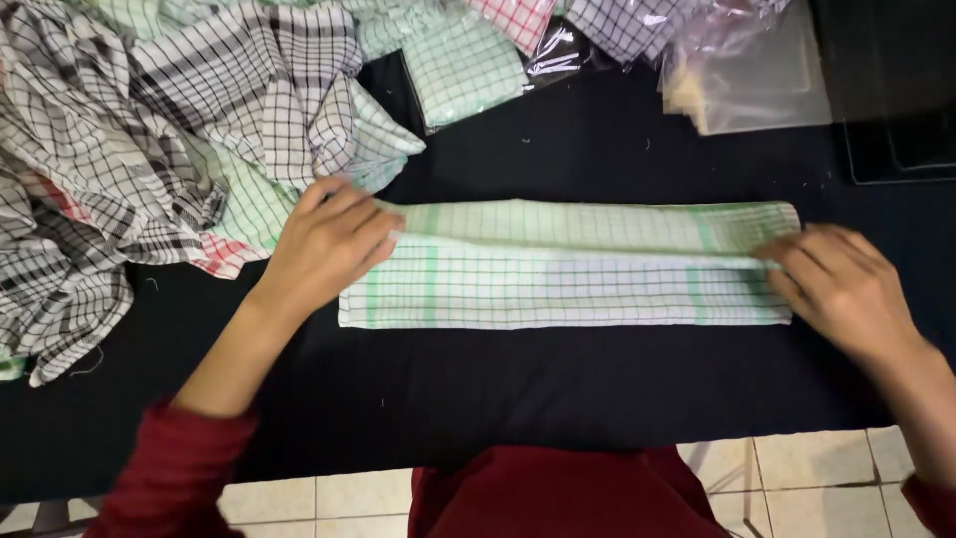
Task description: Folding checkered cloths into rectangles and inserting them into plastic bags.
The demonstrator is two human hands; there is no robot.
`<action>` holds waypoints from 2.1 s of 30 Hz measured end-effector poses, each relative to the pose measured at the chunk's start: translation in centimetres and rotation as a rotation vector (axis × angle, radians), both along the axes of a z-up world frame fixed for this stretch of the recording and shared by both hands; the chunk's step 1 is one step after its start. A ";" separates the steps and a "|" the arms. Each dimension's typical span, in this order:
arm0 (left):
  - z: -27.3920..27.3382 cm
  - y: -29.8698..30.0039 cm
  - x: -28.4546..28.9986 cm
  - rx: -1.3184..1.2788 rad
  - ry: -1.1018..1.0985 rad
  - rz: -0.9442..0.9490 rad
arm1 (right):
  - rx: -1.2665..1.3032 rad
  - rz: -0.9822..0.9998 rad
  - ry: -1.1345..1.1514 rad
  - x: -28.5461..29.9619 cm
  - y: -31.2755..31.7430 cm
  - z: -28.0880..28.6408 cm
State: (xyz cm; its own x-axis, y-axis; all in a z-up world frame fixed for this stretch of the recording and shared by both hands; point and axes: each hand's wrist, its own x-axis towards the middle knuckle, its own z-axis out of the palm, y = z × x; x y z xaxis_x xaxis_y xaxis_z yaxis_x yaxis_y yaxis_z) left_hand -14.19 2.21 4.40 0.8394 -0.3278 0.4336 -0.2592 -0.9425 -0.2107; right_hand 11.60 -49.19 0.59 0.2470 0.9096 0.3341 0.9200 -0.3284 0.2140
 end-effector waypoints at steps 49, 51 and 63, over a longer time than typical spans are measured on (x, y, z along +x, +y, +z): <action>-5.0 -8.1 -2.3 -0.478 0.567 0.593 | -0.244 -0.503 0.635 -2.3 5.2 -1.6; -5.2 -7.4 -2.8 -0.518 0.504 0.586 | -0.201 -0.536 0.712 -2.3 5.0 -1.0; -2.9 -4.8 -5.8 -0.533 0.180 0.765 | -0.067 -0.278 0.584 -3.9 11.5 2.6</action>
